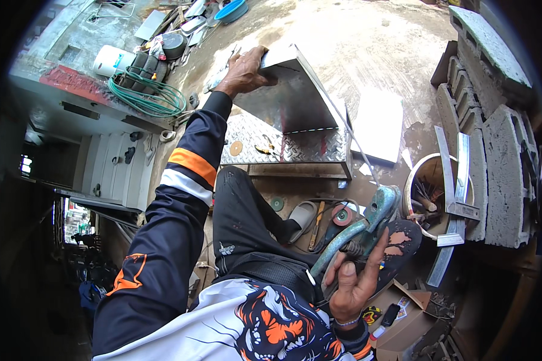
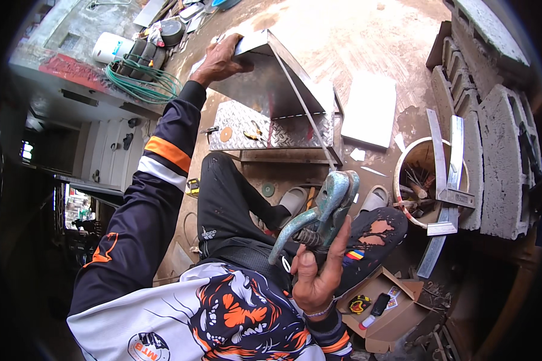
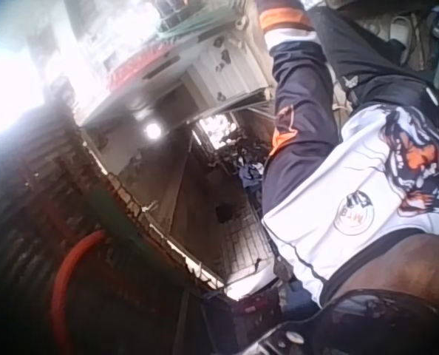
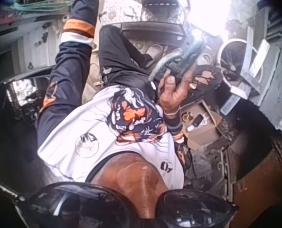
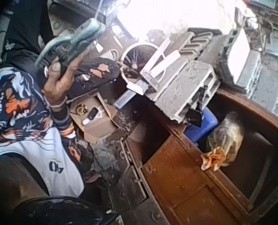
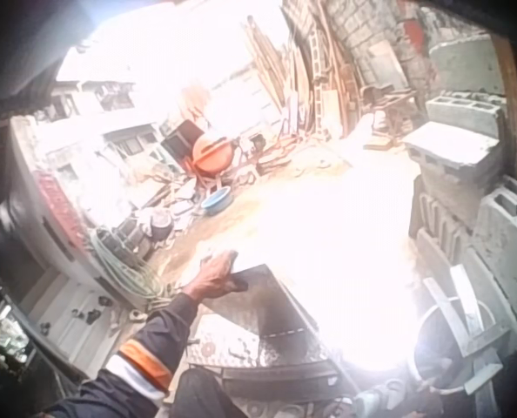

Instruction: The person sits on the ground in a workshop and uses a welding torch to join the seams of a metal box. They use a clamp to hold the metal pieces together and apply the welding rod to the corners and edges, creating visible sparks and molten metal.

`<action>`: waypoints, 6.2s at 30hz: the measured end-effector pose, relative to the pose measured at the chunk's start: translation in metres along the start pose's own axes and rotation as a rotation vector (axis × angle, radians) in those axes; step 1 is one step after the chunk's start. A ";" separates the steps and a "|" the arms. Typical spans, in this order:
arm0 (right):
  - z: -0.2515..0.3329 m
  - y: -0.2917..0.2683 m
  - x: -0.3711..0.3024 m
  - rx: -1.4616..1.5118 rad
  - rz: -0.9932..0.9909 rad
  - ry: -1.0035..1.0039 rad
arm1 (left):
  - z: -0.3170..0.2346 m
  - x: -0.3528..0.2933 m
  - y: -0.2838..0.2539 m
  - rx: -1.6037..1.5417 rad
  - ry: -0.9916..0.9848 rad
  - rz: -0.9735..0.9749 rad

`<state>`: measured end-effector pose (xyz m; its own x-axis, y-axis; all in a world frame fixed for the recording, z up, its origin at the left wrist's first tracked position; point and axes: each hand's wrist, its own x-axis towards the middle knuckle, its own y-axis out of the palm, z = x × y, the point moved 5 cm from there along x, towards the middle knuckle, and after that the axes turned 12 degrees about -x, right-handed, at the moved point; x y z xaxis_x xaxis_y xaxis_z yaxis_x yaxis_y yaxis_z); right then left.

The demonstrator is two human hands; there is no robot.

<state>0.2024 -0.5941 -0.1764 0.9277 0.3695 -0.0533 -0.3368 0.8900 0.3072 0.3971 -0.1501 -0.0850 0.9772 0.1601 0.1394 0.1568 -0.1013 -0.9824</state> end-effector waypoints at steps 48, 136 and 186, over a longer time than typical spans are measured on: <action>0.004 0.000 0.003 -0.040 0.030 -0.036 | -0.002 0.002 -0.001 0.052 -0.074 0.036; 0.028 -0.012 0.010 -0.218 0.025 -0.056 | -0.034 -0.042 -0.002 -0.013 0.024 -0.123; 0.005 -0.016 0.007 -0.202 0.081 -0.095 | -0.033 -0.043 -0.002 -0.014 0.025 -0.140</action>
<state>0.2152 -0.6068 -0.1773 0.9040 0.4238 0.0568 -0.4275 0.8973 0.1098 0.3592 -0.1894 -0.0850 0.9489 0.1493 0.2779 0.2933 -0.0934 -0.9514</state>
